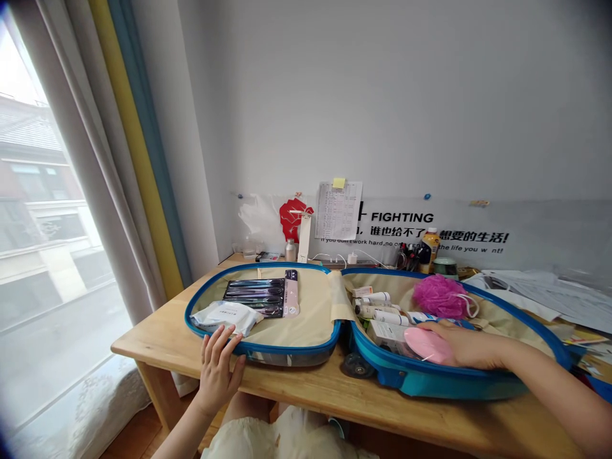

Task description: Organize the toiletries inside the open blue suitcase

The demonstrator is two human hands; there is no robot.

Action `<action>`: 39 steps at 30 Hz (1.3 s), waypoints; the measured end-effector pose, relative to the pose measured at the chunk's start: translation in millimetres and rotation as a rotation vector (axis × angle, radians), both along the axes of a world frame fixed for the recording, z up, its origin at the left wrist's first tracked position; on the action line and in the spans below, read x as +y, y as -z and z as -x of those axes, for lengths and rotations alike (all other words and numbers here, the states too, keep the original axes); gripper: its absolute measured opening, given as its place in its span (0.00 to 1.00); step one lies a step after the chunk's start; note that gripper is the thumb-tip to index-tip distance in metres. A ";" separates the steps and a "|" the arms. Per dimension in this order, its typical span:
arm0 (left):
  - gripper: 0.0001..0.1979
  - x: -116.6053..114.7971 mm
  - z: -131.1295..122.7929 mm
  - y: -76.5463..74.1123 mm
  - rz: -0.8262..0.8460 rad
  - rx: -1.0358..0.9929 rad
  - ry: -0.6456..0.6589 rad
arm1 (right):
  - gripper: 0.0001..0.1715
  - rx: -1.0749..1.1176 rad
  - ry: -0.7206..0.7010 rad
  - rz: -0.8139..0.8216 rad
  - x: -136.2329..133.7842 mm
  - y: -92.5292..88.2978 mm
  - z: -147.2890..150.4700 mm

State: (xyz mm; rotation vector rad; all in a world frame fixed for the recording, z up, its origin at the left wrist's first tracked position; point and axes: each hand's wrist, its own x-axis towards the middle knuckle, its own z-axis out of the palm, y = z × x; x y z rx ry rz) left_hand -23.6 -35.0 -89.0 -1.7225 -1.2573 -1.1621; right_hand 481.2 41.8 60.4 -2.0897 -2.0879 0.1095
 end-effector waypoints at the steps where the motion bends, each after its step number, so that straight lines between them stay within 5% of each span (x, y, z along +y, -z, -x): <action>1: 0.23 -0.1 -0.3 -0.6 0.000 0.000 -0.001 | 0.42 -0.003 -0.045 0.099 2.0 -4.1 -1.9; 3: 0.22 -0.3 -0.9 -2.1 -0.007 0.004 0.001 | 0.46 -0.003 -0.119 0.188 6.6 -17.9 -2.4; 6: 0.21 -0.9 -1.8 -4.3 -0.017 0.010 0.005 | 0.50 0.061 -0.189 0.071 13.5 -46.9 18.7; 11: 0.23 -0.5 -2.0 -2.3 -0.011 -0.008 0.006 | 0.49 0.033 -0.397 0.058 31.4 -77.4 130.1; 16: 0.22 0.1 -1.2 0.6 0.010 -0.004 -0.008 | 0.51 -0.053 -0.538 0.062 56.1 -57.7 273.9; 23: 0.19 -1.3 -2.9 -2.2 0.009 0.013 -0.016 | 0.28 -0.108 -0.589 -0.053 69.2 -17.6 410.2; 27: 0.19 -1.7 -3.8 -1.6 0.015 0.021 -0.033 | 0.29 -0.103 -0.611 -0.074 74.7 -5.0 438.3; 33: 0.18 -2.2 -3.3 -1.0 0.017 0.019 -0.027 | 0.28 -0.098 -0.674 0.021 81.0 9.0 440.4; 39: 0.20 -1.7 -2.9 0.0 0.023 0.004 -0.013 | 0.23 -0.058 -0.688 -0.050 110.1 -35.2 394.6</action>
